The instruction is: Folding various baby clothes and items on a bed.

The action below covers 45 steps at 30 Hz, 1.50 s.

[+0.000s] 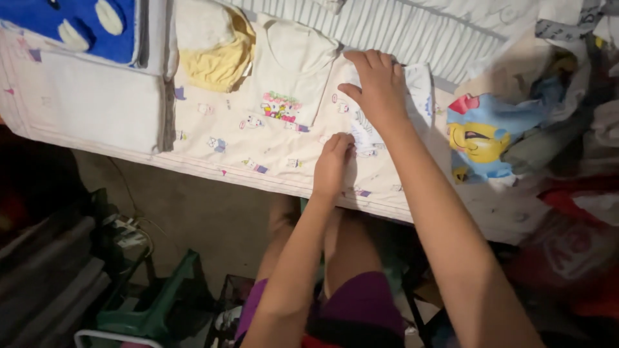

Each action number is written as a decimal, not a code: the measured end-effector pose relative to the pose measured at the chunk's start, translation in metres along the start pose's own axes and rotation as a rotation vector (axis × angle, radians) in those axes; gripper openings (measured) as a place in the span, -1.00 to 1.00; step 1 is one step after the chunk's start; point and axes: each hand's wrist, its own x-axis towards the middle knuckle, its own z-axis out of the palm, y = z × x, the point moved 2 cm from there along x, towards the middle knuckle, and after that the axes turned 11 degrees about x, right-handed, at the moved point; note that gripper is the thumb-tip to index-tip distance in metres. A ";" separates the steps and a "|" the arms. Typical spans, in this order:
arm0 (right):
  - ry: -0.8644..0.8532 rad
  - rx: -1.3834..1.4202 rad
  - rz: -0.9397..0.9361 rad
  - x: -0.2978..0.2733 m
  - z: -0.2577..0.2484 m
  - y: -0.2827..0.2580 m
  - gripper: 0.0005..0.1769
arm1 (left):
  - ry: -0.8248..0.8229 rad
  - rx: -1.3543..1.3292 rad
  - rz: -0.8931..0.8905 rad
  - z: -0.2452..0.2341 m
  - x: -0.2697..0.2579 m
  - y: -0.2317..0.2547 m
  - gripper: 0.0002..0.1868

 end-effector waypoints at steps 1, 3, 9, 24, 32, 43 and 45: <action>-0.006 -0.002 -0.004 0.002 0.002 0.002 -0.40 | 0.004 -0.004 -0.005 0.003 0.001 -0.003 -0.69; -0.038 -0.001 0.006 0.006 0.006 0.007 -0.55 | -0.005 0.089 0.025 0.008 0.002 -0.009 -0.82; 0.144 0.026 0.120 0.009 0.013 0.021 -0.72 | 0.050 0.031 0.088 -0.004 -0.019 -0.005 -0.78; 0.336 0.222 0.152 -0.081 -0.028 0.008 -0.65 | -0.022 0.255 0.210 -0.010 -0.032 -0.011 -0.72; -0.031 -0.176 0.197 -0.130 0.019 0.050 -0.18 | -0.076 0.711 0.361 0.065 0.009 -0.019 -0.24; 0.023 -0.255 0.273 -0.130 0.011 0.051 -0.23 | -0.119 0.683 0.304 0.047 0.042 0.003 -0.11; 0.061 -0.154 0.344 -0.126 0.009 0.054 -0.21 | -0.105 0.699 0.364 0.052 0.065 0.000 -0.17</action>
